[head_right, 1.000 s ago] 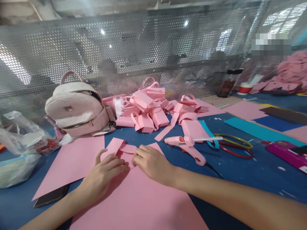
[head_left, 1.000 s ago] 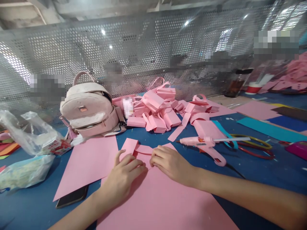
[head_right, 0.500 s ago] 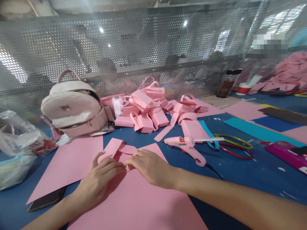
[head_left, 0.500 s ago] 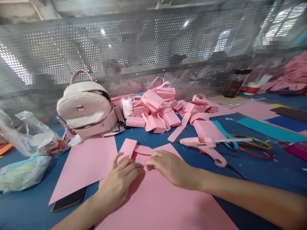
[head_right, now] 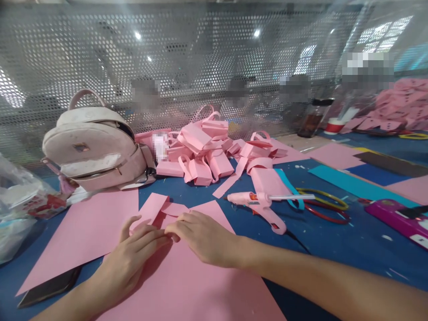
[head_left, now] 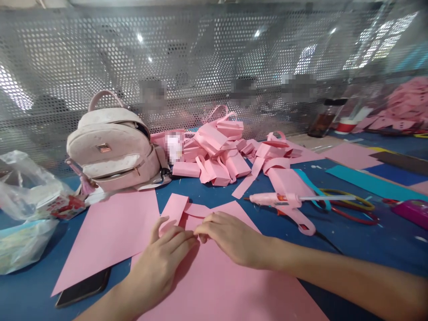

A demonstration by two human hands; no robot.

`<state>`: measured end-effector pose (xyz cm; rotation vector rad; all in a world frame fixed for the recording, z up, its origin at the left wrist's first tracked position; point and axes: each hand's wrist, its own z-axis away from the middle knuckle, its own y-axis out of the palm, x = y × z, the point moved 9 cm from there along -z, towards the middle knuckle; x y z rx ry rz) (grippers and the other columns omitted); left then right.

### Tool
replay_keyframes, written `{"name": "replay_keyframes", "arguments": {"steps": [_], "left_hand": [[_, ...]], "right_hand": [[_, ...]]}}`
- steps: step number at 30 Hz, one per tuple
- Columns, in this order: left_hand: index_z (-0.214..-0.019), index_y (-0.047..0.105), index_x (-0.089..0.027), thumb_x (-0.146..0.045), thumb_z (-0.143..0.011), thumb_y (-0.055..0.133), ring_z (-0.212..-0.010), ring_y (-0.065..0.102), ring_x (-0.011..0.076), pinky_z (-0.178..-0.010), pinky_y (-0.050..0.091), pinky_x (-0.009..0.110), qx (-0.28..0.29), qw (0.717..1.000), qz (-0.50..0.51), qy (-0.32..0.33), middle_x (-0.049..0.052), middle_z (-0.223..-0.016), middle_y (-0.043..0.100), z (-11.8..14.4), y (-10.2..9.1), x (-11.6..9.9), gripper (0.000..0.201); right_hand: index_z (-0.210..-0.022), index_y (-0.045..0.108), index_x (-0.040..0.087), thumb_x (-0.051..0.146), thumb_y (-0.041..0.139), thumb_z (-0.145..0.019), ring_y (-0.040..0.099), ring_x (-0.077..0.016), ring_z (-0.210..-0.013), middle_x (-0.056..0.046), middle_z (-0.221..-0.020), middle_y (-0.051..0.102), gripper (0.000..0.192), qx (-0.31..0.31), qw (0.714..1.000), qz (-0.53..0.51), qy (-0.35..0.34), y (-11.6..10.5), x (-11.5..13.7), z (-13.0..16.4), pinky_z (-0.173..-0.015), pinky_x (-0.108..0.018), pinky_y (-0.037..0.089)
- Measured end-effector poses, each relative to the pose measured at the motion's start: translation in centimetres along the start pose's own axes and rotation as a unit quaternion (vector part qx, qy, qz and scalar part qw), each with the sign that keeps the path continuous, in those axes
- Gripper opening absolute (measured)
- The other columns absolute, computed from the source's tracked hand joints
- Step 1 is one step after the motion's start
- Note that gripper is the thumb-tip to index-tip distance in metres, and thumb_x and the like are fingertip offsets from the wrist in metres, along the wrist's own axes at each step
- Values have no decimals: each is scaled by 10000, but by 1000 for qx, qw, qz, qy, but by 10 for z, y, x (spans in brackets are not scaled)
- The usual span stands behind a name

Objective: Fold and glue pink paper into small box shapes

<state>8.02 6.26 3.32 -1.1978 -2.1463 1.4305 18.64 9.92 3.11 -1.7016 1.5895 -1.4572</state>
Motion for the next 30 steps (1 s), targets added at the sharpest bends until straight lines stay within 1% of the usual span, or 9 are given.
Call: {"name": "replay_keyframes", "arguments": {"steps": [5,11,13,16,19,21,23,27,30], "left_hand": [[-1237,590,-219,-59,-961,392,-1051,638,169,-1195,36,415,-9,1000,-13,2,28,-1169,721,-3,-3,-1,376],[-1160,624,-200,-102,-998,414,-1017,645,160,-1192,55,397,-31,999,-9,0,19,-1104,739,-7,-11,-6,283],[-1119,640,-213,-129,-1003,461,-960,659,148,-1188,93,384,-54,998,-13,-10,-1,-1047,751,-9,-15,-6,230],[-1043,664,-236,-149,-981,549,-887,674,130,-1177,153,364,-105,994,-33,-14,-39,-939,763,-10,-21,-7,156],[-993,675,-236,-134,-942,616,-895,683,131,-1179,170,374,-137,988,-69,-4,-51,-898,763,-8,-23,-9,128],[-974,679,-225,-127,-928,636,-920,689,139,-1186,171,391,-137,986,-99,7,-45,-901,766,-8,-23,-10,116],[-964,686,-211,-132,-942,619,-936,693,149,-1191,169,400,-126,984,-127,25,-31,-912,771,-9,-23,-13,106],[-957,692,-182,-129,-986,536,-918,692,160,-1198,172,402,-100,979,-165,65,-5,-906,776,-12,-25,-20,168],[-961,688,-177,-117,-992,511,-885,682,160,-1189,208,412,-92,979,-166,78,-1,-880,771,-12,-24,-22,190]], "right_hand": [[-1130,517,177,14,371,-909,547,-202,-932,-72,-995,643,311,-26,1000,-4,7,-7,1,-1,-872,-352,436],[-1118,533,168,0,365,-906,544,-198,-927,-77,-994,645,319,-15,1000,10,20,-5,0,-2,-873,-349,439],[-1123,535,167,1,369,-908,545,-198,-927,-79,-997,648,318,-14,1000,12,23,-5,0,-2,-873,-349,444],[-1122,536,175,4,373,-917,549,-195,-924,-76,-1011,650,313,-20,999,8,27,-7,-1,-1,-869,-346,449],[-1099,538,186,10,364,-925,547,-193,-895,-68,-987,646,302,-49,998,8,33,-13,-1,1,-834,-333,454],[-1094,540,186,8,352,-928,536,-194,-871,-65,-957,637,307,-76,996,15,37,-19,-1,2,-805,-327,452],[-1098,539,187,6,348,-934,529,-195,-854,-61,-936,627,311,-94,995,23,39,-23,-1,3,-787,-323,444],[-1100,529,194,-3,354,-934,526,-197,-837,-50,-916,621,311,-110,993,23,43,-27,0,4,-764,-319,427],[-1095,534,194,-16,360,-922,527,-200,-828,-47,-899,618,323,-118,992,24,46,-29,1,5,-748,-319,423]]}}
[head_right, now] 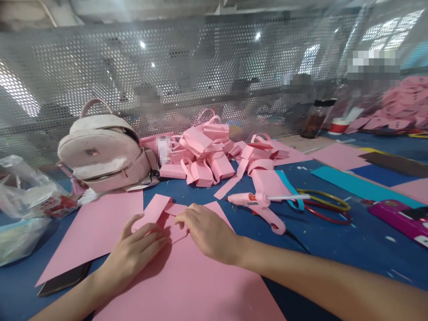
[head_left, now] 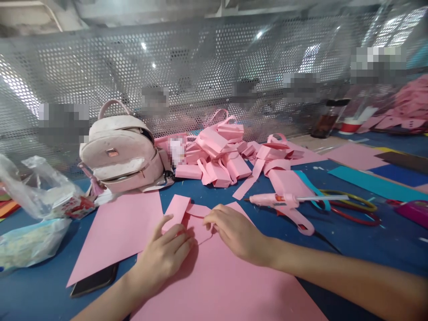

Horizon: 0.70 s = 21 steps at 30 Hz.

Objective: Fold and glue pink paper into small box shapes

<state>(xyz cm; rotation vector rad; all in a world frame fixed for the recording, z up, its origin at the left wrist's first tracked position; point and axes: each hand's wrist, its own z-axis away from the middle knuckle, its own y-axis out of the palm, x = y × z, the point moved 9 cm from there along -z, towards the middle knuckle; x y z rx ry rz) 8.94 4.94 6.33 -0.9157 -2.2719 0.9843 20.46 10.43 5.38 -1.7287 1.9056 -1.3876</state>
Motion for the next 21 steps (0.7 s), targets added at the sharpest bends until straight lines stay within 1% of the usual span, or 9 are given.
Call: {"name": "replay_keyframes", "arguments": {"steps": [3,6,9,11,13,15,17,21], "left_hand": [[-969,680,-187,-121,-990,514,-869,673,156,-1176,240,428,0,1000,4,-4,-2,-869,763,4,3,2,180],[-964,673,-203,-138,-982,540,-882,673,151,-1174,244,428,4,1000,13,-19,-10,-860,751,8,7,5,150],[-947,670,-214,-144,-961,586,-882,678,142,-1166,245,410,-17,998,36,-47,-30,-816,735,8,5,10,111],[-944,672,-217,-141,-962,583,-858,679,133,-1161,243,401,-39,996,48,-59,-37,-802,735,7,1,12,119],[-950,676,-219,-153,-979,558,-836,676,129,-1161,234,398,-53,995,57,-64,-38,-803,740,7,-2,13,138],[-966,679,-222,-178,-992,551,-841,674,131,-1162,226,402,-55,993,70,-74,-39,-808,743,8,-2,16,138],[-977,682,-228,-204,-993,567,-852,671,136,-1156,225,406,-53,991,82,-87,-39,-809,742,10,-1,20,119],[-986,690,-235,-220,-997,572,-839,669,134,-1141,220,403,-59,988,102,-100,-43,-818,749,13,0,24,120]], "right_hand": [[-1081,549,191,-11,367,-921,534,-200,-821,-53,-905,624,316,-3,1000,-5,9,-2,1,0,-746,-321,431],[-1055,574,186,0,369,-935,539,-201,-845,-57,-908,642,301,12,1000,-8,6,-1,3,-1,-774,-329,446],[-1019,601,180,48,384,-974,529,-206,-886,-71,-951,662,257,32,999,6,-10,2,6,-2,-811,-344,451],[-1010,611,181,115,432,-992,522,-211,-902,-75,-984,667,191,33,999,15,-11,3,6,-2,-822,-351,445],[-1017,614,184,204,530,-979,519,-221,-915,-74,-1004,667,94,32,999,24,-7,3,5,-1,-824,-358,438],[-1025,615,184,266,626,-937,519,-230,-928,-73,-1020,663,121,36,999,36,-5,5,4,-1,-826,-364,431],[-1031,614,181,274,676,-906,520,-230,-936,-71,-1035,659,167,41,998,46,-3,7,2,-1,-829,-361,427],[-986,615,185,197,705,-875,523,-212,-923,-49,-1011,655,143,42,998,52,9,7,-1,-2,-814,-338,421]]}}
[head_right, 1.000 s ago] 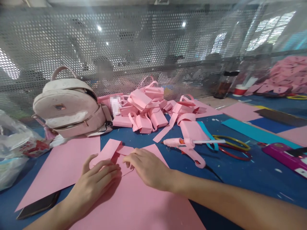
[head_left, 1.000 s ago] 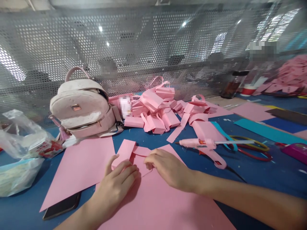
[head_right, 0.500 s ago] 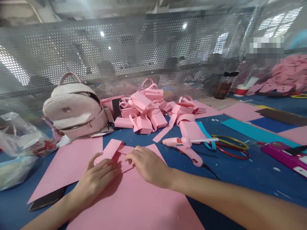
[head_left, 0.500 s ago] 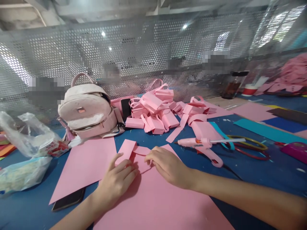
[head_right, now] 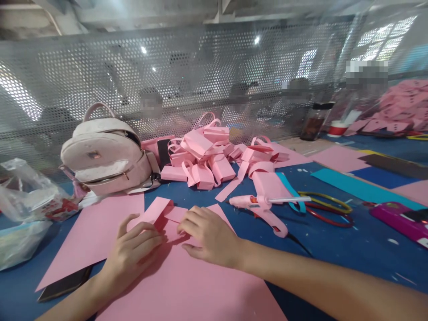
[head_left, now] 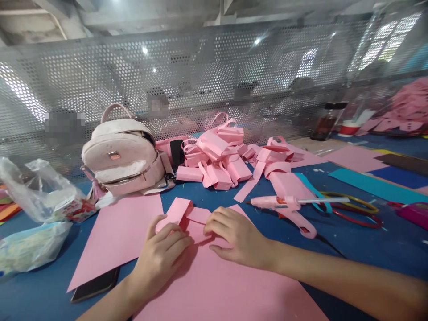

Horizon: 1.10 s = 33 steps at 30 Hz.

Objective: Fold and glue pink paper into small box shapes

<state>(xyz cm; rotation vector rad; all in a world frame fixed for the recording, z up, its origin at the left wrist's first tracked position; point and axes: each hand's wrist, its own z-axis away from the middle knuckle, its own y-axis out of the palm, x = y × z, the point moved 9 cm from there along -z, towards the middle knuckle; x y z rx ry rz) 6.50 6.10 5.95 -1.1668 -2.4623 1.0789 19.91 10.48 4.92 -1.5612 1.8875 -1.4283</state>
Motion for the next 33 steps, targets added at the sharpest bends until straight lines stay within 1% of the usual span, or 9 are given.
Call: {"name": "replay_keyframes", "arguments": {"steps": [4,7,9,10,13,15,18,26,33], "left_hand": [[-970,697,-241,-217,-985,597,-820,670,132,-1131,223,404,-7,1000,11,-12,-47,-805,750,1,-1,2,104],[-963,702,-240,-225,-983,604,-823,670,137,-1128,223,404,-9,1000,11,-18,-44,-810,755,0,-1,3,101],[-961,703,-235,-225,-989,594,-827,669,139,-1127,226,404,-12,1000,3,-17,-43,-810,754,-1,-2,2,114],[-958,703,-229,-222,-996,580,-827,668,139,-1125,229,403,-14,1000,-3,-14,-40,-808,752,-2,-2,2,129],[-944,699,-210,-204,-1016,532,-828,663,141,-1125,237,395,-16,1000,-26,-3,-31,-810,748,-3,-3,-1,182],[-946,697,-204,-189,-1024,508,-840,661,142,-1131,233,392,-11,999,-35,-1,-27,-820,748,-3,-2,-1,205],[-955,697,-201,-185,-1028,494,-868,659,149,-1143,216,395,-7,999,-41,3,-25,-846,752,-1,0,-1,216],[-987,701,-217,-173,-1001,534,-900,657,155,-1172,184,404,28,999,-40,7,-30,-923,761,4,7,3,174],[-1011,706,-212,-170,-1004,528,-942,665,160,-1192,160,401,37,998,-42,6,-21,-951,763,5,9,7,183]], "right_hand": [[-958,622,188,145,680,-872,529,-200,-904,-40,-979,656,112,-9,1000,3,4,-3,0,0,-793,-320,418],[-920,634,188,180,613,-911,535,-198,-857,-44,-909,658,24,-75,997,9,-16,-15,4,2,-762,-320,410],[-854,647,193,191,558,-924,525,-182,-760,-28,-786,634,114,-117,992,15,-36,-21,8,5,-700,-307,396],[-815,652,196,183,535,-924,506,-167,-690,-9,-707,604,160,-125,991,15,-49,-22,10,6,-654,-294,381],[-774,679,198,162,491,-915,439,-134,-528,34,-554,542,238,-102,990,17,-100,-15,20,9,-536,-281,314],[-815,704,190,185,471,-929,459,-135,-508,28,-555,588,260,-84,987,43,-127,-10,25,11,-517,-295,294],[-902,726,182,235,432,-968,499,-148,-520,7,-598,653,306,-57,985,83,-142,-3,27,14,-523,-316,287],[-938,734,170,208,412,-971,514,-157,-535,-4,-612,676,326,-30,988,83,-124,5,20,12,-536,-327,278],[-1004,723,159,192,407,-996,528,-166,-607,-20,-683,678,317,-25,994,66,-87,1,15,6,-581,-312,339]]}}
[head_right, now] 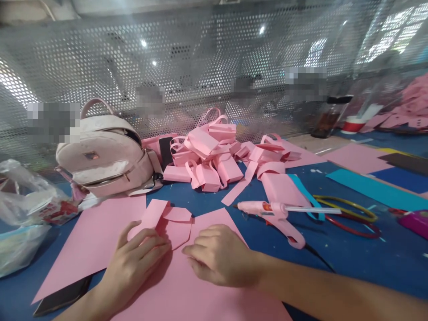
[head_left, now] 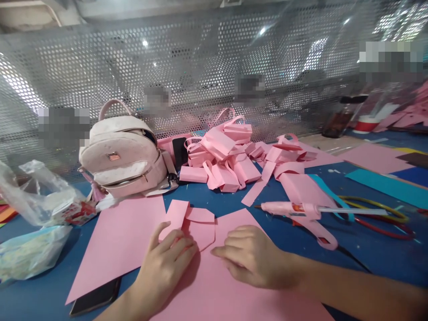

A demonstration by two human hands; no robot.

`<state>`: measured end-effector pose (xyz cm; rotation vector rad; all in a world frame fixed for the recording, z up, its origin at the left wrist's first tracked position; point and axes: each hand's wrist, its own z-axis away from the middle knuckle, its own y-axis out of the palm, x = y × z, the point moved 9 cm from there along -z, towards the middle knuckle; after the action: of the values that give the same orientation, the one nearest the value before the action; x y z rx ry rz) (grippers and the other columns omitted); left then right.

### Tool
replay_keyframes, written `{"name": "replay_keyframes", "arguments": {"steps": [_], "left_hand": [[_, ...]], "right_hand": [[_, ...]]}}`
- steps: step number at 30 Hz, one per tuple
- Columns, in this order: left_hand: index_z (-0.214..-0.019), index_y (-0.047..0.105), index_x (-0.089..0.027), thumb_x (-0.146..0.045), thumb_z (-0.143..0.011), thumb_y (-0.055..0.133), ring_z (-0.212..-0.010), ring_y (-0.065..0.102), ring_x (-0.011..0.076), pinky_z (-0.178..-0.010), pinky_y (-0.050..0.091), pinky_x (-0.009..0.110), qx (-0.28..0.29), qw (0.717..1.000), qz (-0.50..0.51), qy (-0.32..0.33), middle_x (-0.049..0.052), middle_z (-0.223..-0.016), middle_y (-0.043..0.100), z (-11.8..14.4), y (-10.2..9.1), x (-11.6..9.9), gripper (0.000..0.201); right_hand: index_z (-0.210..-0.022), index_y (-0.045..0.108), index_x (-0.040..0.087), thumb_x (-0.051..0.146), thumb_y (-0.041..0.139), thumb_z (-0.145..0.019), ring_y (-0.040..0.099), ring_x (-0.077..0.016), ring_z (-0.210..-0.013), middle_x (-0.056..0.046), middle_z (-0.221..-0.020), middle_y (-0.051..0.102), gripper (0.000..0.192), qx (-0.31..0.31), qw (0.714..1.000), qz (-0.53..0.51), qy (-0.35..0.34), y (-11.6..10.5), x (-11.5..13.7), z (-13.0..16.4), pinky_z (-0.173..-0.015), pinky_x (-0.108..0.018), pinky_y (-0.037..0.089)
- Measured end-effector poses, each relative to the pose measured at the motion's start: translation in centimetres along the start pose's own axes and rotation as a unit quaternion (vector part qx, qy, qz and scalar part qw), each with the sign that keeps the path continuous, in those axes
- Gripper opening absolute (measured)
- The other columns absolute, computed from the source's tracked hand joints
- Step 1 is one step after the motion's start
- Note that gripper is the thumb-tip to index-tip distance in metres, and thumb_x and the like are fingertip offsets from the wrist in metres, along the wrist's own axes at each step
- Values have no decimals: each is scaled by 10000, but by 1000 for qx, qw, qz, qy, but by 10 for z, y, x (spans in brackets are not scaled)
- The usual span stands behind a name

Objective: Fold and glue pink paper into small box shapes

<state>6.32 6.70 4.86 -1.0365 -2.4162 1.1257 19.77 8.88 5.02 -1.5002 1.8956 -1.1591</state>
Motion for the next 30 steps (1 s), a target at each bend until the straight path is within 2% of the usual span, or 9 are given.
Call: {"name": "replay_keyframes", "arguments": {"steps": [4,8,15,30], "left_hand": [[-967,711,-208,-156,-1009,519,-911,668,144,-1183,181,391,-23,1000,1,2,-22,-918,763,-2,-2,-1,204],[-940,718,-203,-155,-1024,497,-884,663,133,-1166,207,371,-41,999,10,12,-23,-869,760,-3,-4,-3,242],[-921,722,-190,-166,-1034,485,-899,657,139,-1178,195,368,-33,999,9,27,-20,-855,755,-4,-5,-5,264],[-926,718,-193,-150,-1022,479,-910,668,141,-1186,186,358,-26,999,-8,32,-19,-864,761,-6,-5,-7,260]], "right_hand": [[-1153,673,155,193,411,-1000,541,-210,-779,-78,-869,675,305,4,1000,2,30,-1,-6,-5,-712,-324,419],[-1243,593,133,80,410,-963,535,-235,-967,-114,-1066,663,339,18,999,-27,40,3,-10,-6,-882,-366,439],[-1222,546,157,7,363,-903,557,-227,-971,-108,-1095,668,398,52,993,-98,47,9,-12,-3,-873,-357,439],[-1212,537,152,-10,361,-875,564,-225,-1003,-97,-1128,682,413,75,992,-99,35,16,-9,-2,-878,-361,423]]}}
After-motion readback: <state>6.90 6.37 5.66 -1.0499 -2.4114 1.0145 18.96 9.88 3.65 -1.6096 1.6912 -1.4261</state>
